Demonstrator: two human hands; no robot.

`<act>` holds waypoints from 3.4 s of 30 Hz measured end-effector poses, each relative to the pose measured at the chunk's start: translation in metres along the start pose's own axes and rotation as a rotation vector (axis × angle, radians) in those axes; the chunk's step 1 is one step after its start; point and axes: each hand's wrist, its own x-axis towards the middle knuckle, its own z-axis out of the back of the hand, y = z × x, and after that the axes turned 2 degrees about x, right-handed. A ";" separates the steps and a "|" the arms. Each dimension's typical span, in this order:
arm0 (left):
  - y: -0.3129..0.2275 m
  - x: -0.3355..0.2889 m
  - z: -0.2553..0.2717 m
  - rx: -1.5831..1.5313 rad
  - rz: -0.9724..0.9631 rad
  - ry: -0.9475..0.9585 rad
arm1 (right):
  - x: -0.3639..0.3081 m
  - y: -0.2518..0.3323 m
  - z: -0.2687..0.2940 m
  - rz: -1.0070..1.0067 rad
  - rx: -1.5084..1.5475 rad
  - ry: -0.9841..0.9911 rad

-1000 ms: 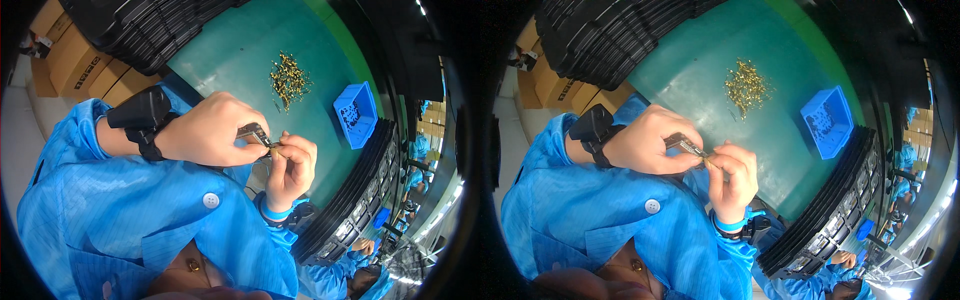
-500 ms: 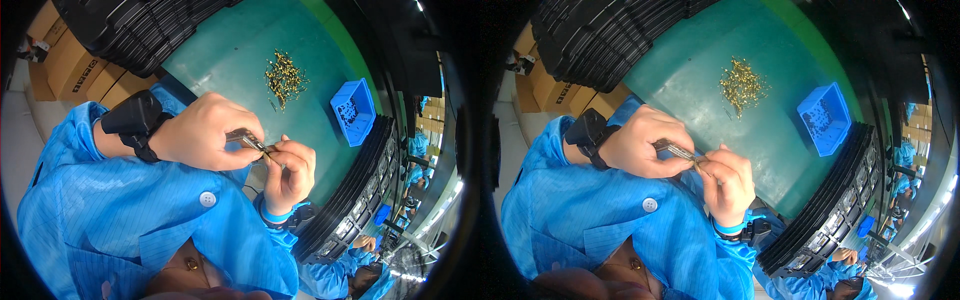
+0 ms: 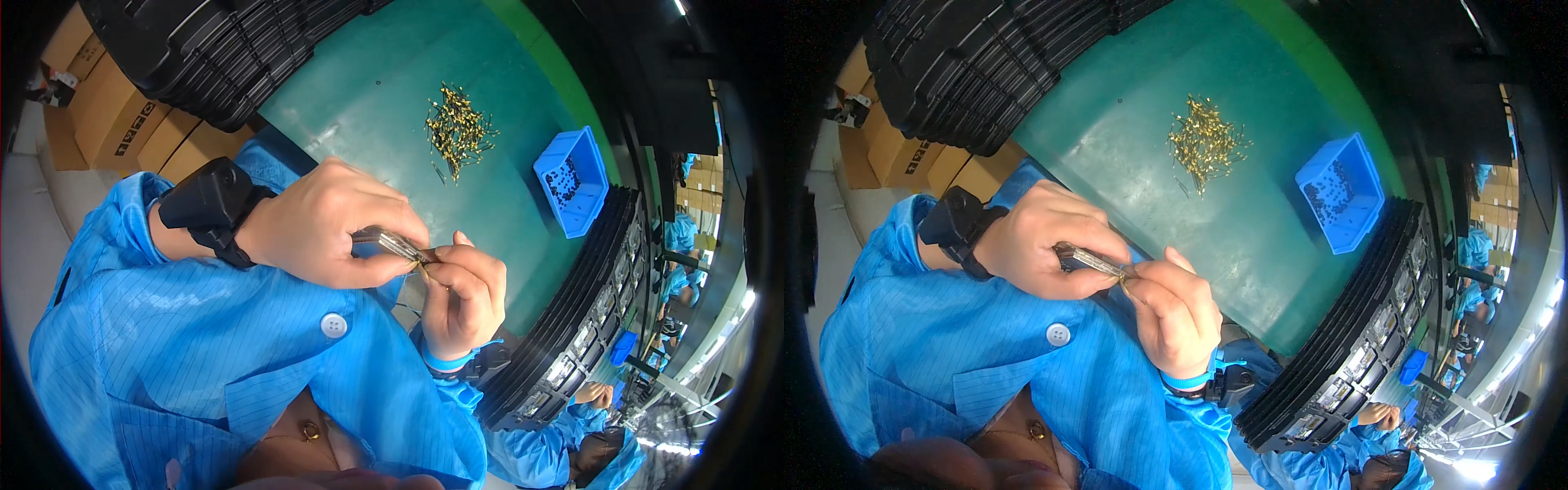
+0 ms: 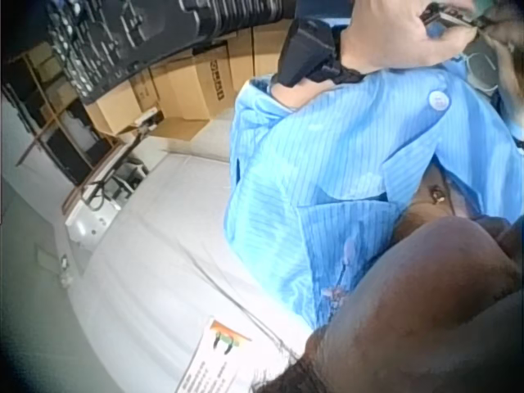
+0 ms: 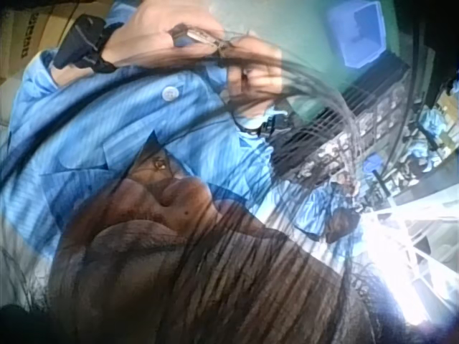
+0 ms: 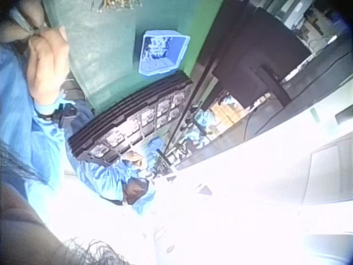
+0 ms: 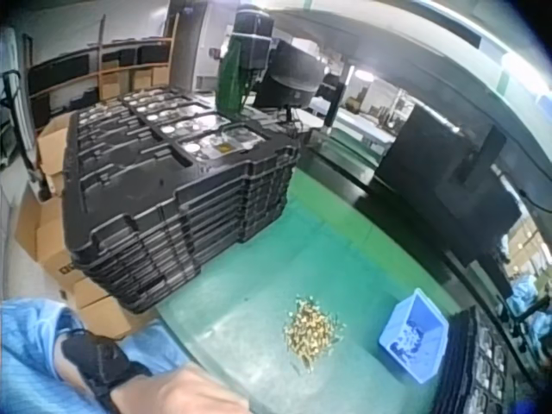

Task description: Assembling small components onto a circuit board and placing it into a protective tray.

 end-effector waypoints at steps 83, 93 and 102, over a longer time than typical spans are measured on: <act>-0.013 -0.017 0.004 -0.004 -0.084 0.086 | -0.018 0.012 0.005 0.196 -0.013 0.103; -0.001 -0.008 0.011 0.006 -0.056 0.132 | -0.012 0.001 0.006 -0.058 0.211 0.121; 0.034 0.002 -0.014 -0.626 0.597 -0.062 | 0.000 -0.022 -0.017 -0.541 0.486 0.214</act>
